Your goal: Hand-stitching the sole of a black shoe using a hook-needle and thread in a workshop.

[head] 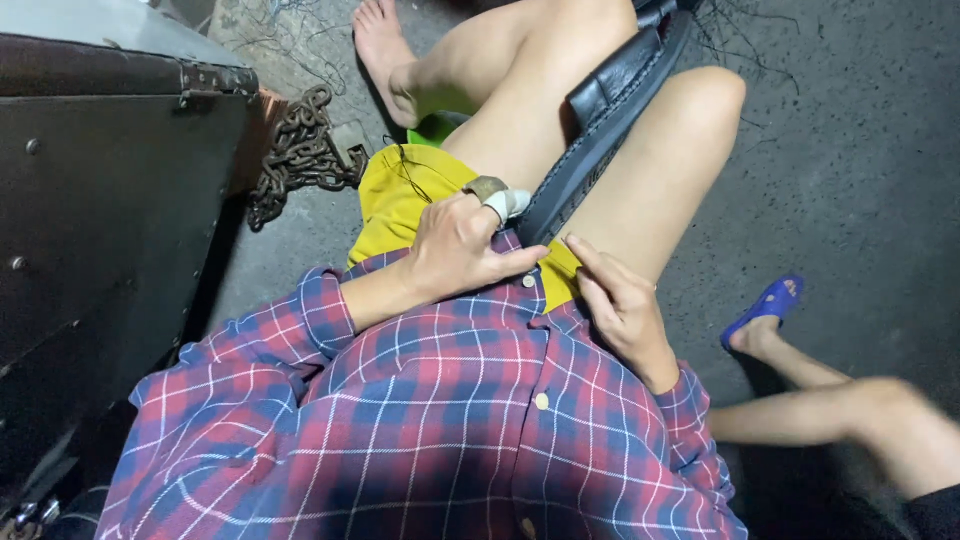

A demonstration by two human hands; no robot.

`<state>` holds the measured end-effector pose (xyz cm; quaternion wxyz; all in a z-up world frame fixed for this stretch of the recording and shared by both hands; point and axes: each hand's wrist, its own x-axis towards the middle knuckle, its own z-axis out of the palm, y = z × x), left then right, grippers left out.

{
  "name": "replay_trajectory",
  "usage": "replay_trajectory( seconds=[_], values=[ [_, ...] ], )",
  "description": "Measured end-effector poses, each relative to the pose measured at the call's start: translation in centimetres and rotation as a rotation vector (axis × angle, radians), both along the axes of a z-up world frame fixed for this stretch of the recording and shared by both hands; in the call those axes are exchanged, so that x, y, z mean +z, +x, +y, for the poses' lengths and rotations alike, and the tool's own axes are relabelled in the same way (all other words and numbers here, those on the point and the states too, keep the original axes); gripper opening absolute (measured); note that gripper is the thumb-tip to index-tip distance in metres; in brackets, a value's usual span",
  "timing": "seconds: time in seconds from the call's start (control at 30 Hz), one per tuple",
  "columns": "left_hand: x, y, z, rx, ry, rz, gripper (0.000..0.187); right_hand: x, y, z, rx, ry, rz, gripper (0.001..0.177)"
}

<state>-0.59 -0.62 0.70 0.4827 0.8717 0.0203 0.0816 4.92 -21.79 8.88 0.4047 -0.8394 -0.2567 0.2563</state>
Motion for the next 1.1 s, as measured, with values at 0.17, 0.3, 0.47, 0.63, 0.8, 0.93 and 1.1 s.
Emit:
replay_trajectory(
  seconds=[0.17, 0.3, 0.47, 0.63, 0.8, 0.93, 1.1],
  values=[
    [1.7, 1.1, 0.2, 0.005, -0.084, 0.041, 0.052, -0.3, -0.2, 0.7, 0.003, -0.018, -0.05, 0.037],
    [2.3, 1.5, 0.7, 0.002, -0.178, 0.085, 0.051, -0.8, -0.2, 1.1, 0.013, -0.022, -0.062, 0.037],
    [2.4, 1.6, 0.9, -0.001, -0.214, 0.101, 0.048, -0.3, 0.2, 1.9, 0.021, -0.019, -0.038, 0.04],
    [1.9, 1.5, 1.3, -0.006, -0.258, 0.116, 0.048, 1.1, 0.6, 2.7, 0.04, -0.024, 0.018, 0.042],
    [1.6, 1.7, 2.1, -0.147, -0.38, 0.136, 0.035, 0.8, 0.2, 0.9, 0.056, -0.239, -0.049, 0.044],
    [2.0, 2.0, 2.1, -0.116, -0.4, 0.165, 0.036, 2.2, 0.8, 1.6, 0.101, -0.354, -0.132, 0.043],
    [1.9, 2.4, 2.2, -0.089, -0.465, 0.225, 0.039, 0.0, 1.0, 0.9, 0.045, -0.214, -0.194, 0.037]
  ],
)
